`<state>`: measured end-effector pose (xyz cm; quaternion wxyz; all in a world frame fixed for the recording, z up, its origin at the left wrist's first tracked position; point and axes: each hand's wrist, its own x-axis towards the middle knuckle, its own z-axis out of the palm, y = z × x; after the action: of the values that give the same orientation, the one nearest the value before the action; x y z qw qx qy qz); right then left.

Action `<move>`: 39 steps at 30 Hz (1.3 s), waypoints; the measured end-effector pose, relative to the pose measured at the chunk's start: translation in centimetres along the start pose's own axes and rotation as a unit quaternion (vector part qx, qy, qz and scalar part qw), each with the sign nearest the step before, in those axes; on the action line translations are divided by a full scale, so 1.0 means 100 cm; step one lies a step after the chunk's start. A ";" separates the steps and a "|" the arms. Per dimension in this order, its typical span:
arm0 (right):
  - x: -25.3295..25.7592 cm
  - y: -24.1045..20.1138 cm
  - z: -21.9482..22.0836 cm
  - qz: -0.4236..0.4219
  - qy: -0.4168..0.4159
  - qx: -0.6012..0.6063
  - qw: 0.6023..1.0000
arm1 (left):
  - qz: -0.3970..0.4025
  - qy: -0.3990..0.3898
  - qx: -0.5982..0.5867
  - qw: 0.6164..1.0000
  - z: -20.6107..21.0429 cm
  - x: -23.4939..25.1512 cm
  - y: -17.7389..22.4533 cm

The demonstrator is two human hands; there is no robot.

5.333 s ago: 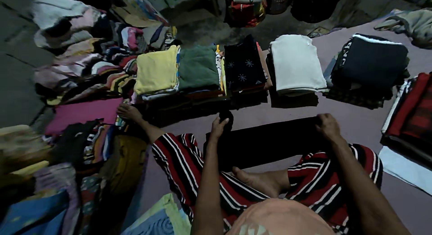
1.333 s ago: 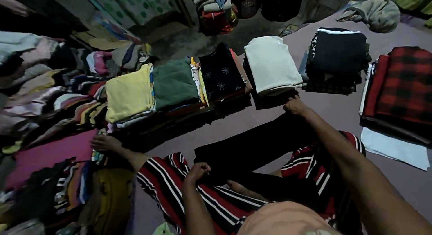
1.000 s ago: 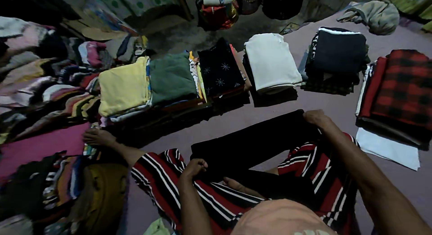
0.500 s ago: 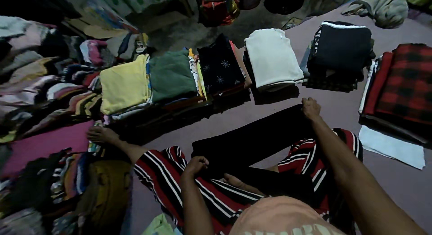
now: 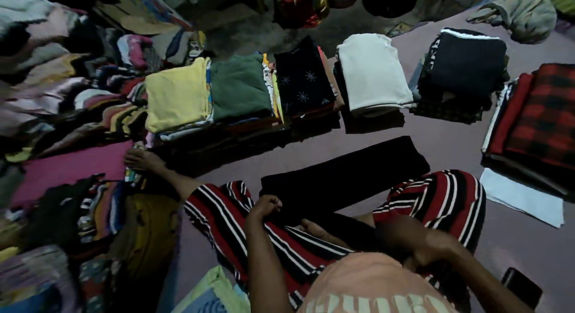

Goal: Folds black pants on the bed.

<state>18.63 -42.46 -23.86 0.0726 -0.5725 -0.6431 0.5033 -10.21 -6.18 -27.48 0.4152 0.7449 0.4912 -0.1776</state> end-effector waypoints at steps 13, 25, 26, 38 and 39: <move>-0.009 0.002 -0.032 0.045 0.231 0.118 0.965 | 0.025 0.025 -0.017 0.999 -0.001 -0.003 -0.005; 0.062 0.131 -0.121 0.326 0.371 0.295 0.818 | -0.008 0.051 -0.064 0.997 0.003 0.003 -0.003; 0.062 0.131 -0.122 0.327 0.363 0.264 0.832 | -0.008 0.045 -0.057 0.997 0.003 0.004 -0.002; 0.056 0.099 -0.125 0.418 0.407 0.128 0.802 | 0.062 0.142 -0.031 0.987 -0.003 0.003 0.003; 0.056 0.101 -0.123 0.420 0.423 0.126 0.793 | 0.051 0.144 -0.025 0.988 -0.002 0.004 0.004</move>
<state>31.72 -32.63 -28.01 0.1910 -0.9278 -0.1751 0.2684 -9.75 -5.85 -27.47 0.3670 0.7765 0.5111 -0.0346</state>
